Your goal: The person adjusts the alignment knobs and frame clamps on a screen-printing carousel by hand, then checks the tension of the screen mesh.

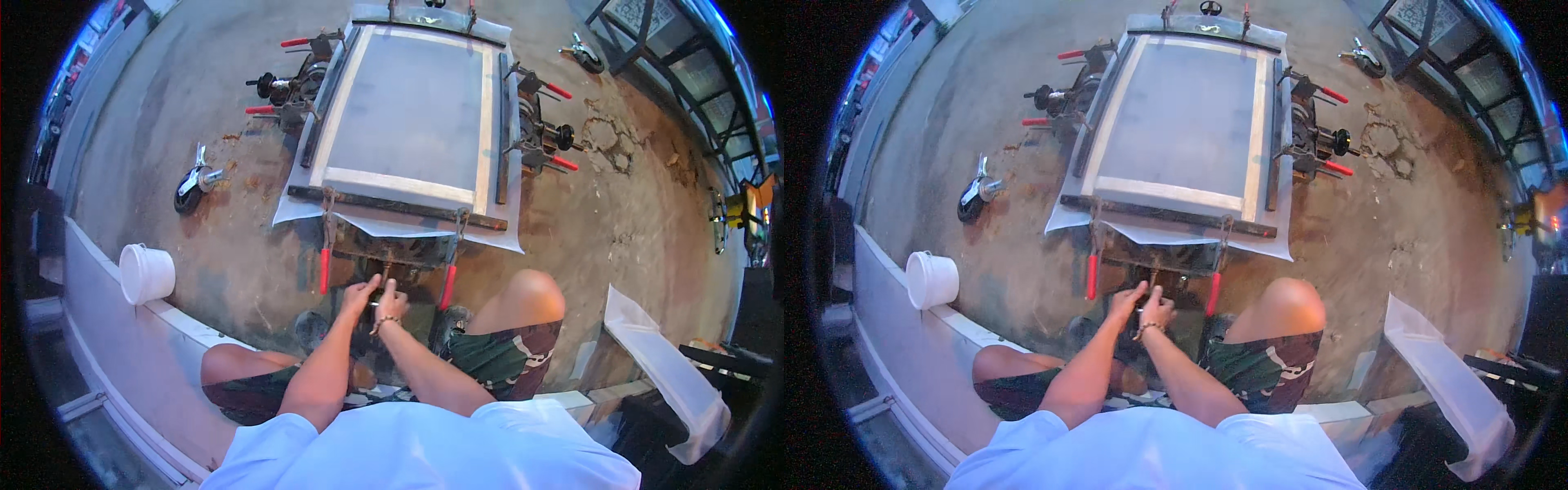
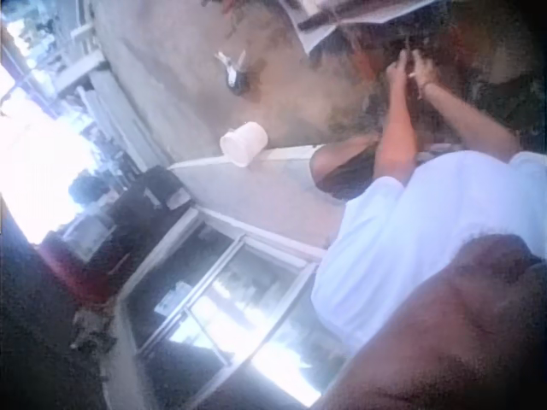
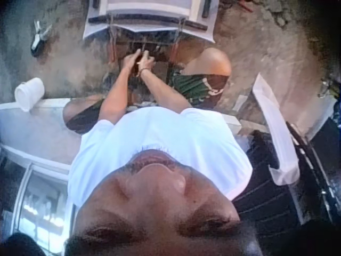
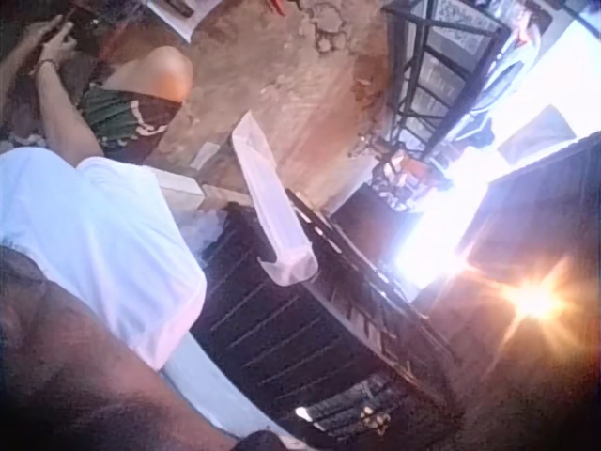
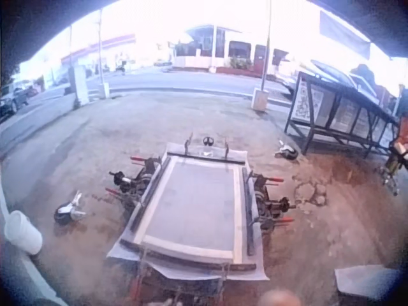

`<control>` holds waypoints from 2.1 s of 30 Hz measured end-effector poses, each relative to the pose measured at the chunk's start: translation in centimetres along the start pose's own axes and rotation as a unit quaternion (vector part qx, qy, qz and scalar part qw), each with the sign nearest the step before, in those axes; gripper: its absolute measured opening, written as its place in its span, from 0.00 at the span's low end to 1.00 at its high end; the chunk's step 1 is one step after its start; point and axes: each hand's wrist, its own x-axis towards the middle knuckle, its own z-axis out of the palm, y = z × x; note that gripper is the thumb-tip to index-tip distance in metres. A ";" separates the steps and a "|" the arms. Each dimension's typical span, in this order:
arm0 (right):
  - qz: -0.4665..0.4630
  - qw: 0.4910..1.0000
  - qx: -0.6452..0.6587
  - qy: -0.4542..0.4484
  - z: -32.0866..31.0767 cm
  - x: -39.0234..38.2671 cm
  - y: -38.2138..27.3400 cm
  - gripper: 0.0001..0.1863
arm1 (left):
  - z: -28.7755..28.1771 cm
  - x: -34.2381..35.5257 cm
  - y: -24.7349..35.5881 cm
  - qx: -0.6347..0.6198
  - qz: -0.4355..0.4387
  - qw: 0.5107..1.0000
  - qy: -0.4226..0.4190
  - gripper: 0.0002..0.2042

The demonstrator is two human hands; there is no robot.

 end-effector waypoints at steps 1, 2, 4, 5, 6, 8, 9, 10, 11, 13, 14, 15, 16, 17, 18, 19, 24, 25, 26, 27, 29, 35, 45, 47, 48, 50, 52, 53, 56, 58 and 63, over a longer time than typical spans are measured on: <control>0.002 0.999 -0.014 0.030 0.4 -1.1 -0.6 0.36 | 0.2 0.2 -0.8 -0.086 -0.010 0.996 -0.003 0.42; -0.015 1.000 -0.004 0.025 0.9 -1.8 0.0 0.35 | -0.1 2.2 -4.9 -0.211 -0.034 0.977 -0.008 0.42; -0.020 0.998 0.010 0.053 1.0 0.5 0.4 0.36 | 1.9 0.9 -2.4 -0.201 -0.040 0.979 -0.015 0.42; -0.024 0.998 0.014 0.058 1.3 1.1 0.9 0.37 | 2.0 -0.3 -1.5 -0.198 -0.044 0.979 -0.010 0.42; -0.039 0.998 -0.029 0.031 1.3 1.5 0.9 0.41 | 1.9 -0.4 -1.3 -0.195 -0.029 0.980 -0.002 0.42; -0.021 0.997 0.003 -0.075 1.2 1.7 1.7 0.43 | 1.3 -0.8 -1.3 -0.016 -0.026 0.994 0.102 0.39; -0.013 0.992 0.019 -0.126 1.1 1.8 1.8 0.44 | 1.2 -0.9 -1.4 0.073 -0.024 0.986 0.151 0.39; 0.032 0.985 0.109 -0.130 1.4 3.9 2.7 0.45 | 2.0 -1.5 -1.0 0.113 -0.001 0.976 0.185 0.39; 0.181 0.936 0.231 -0.193 2.1 8.0 4.6 0.44 | 3.4 -2.8 -0.1 0.159 0.035 0.964 0.208 0.39; 0.112 0.928 0.286 -0.211 3.2 8.5 4.9 0.43 | 4.8 -3.2 1.3 0.219 0.102 0.930 0.278 0.39; 0.111 0.928 0.278 -0.223 3.3 9.7 6.1 0.43 | 5.1 -3.9 2.8 0.202 0.093 0.963 0.152 0.39; 0.109 0.928 0.267 -0.236 3.2 11.2 6.5 0.43 | 4.0 -3.6 4.1 0.185 0.078 0.979 0.024 0.38; 0.091 0.973 0.089 -0.193 2.8 7.6 4.3 0.41 | 0.9 -0.5 -0.1 0.057 0.066 0.996 -0.019 0.35; 0.004 0.999 0.036 -0.020 2.6 8.6 4.9 0.40 | 1.6 0.1 0.5 -0.034 0.082 0.984 -0.152 0.30; 0.020 0.998 0.062 -0.018 2.4 4.1 2.6 0.40 | -1.0 0.7 -1.0 -0.068 0.043 0.982 -0.171 0.25; 0.010 0.998 0.057 -0.025 2.1 2.8 2.4 0.39 | -0.5 -3.0 1.7 -0.149 0.016 0.967 -0.205 0.22; 0.038 0.995 0.087 -0.024 1.0 1.1 0.3 0.36 | 1.4 -1.0 -0.1 -0.082 0.051 0.994 -0.043 0.27; 0.026 0.998 0.058 -0.022 1.3 1.9 0.9 0.37 | 1.7 -1.5 0.2 -0.035 0.051 0.998 -0.016 0.28; 0.012 0.999 0.027 -0.022 1.8 2.4 1.5 0.37 | 2.0 -1.9 0.7 0.009 0.050 0.999 0.012 0.30; 0.063 0.991 0.090 -0.077 2.2 2.4 1.5 0.37 | 1.8 -2.3 1.1 0.049 0.046 0.996 0.050 0.31; 0.132 0.964 0.183 -0.137 2.7 5.5 3.4 0.39 | 4.2 -4.8 2.4 0.199 0.091 0.958 0.183 0.38; 0.087 0.992 0.064 -0.065 3.3 3.3 1.5 0.41 | 0.1 0.5 0.2 0.200 0.112 0.969 0.091 0.47; 0.039 0.998 0.043 -0.009 1.9 0.9 0.6 0.44 | 1.5 0.3 -0.4 0.062 0.059 0.993 0.084 0.36; 0.099 0.985 0.061 -0.127 1.7 5.1 2.7 0.49 | 4.2 -2.8 2.0 0.236 0.074 0.945 0.212 0.40; 0.129 0.971 0.180 -0.087 2.3 8.4 5.2 0.52 | 6.8 -6.2 5.0 0.277 0.075 0.937 0.200 0.42; 0.118 0.976 0.100 -0.156 2.2 4.9 2.4 0.52 | 3.4 -4.5 3.5 0.305 0.055 0.925 0.218 0.44; 0.095 0.987 0.053 -0.118 1.4 7.0 2.9 0.51 | 4.2 -3.8 4.4 0.292 0.067 0.944 0.138 0.47; 0.087 0.992 0.029 -0.092 1.2 7.0 2.5 0.50 | 3.7 -3.1 4.4 0.279 0.065 0.953 0.096 0.48; 0.066 0.996 0.056 -0.028 0.8 1.1 0.4 0.47 | 0.1 -0.1 0.9 -0.049 -0.043 0.997 -0.035 0.49; 0.045 0.995 0.089 -0.027 1.3 -0.5 0.0 0.44 | -0.6 3.1 -2.9 -0.098 -0.058 0.993 -0.020 0.49; 0.044 0.997 0.044 0.037 3.0 3.4 2.4 0.47 | 2.1 0.8 -0.1 -0.004 -0.007 0.997 0.074 0.47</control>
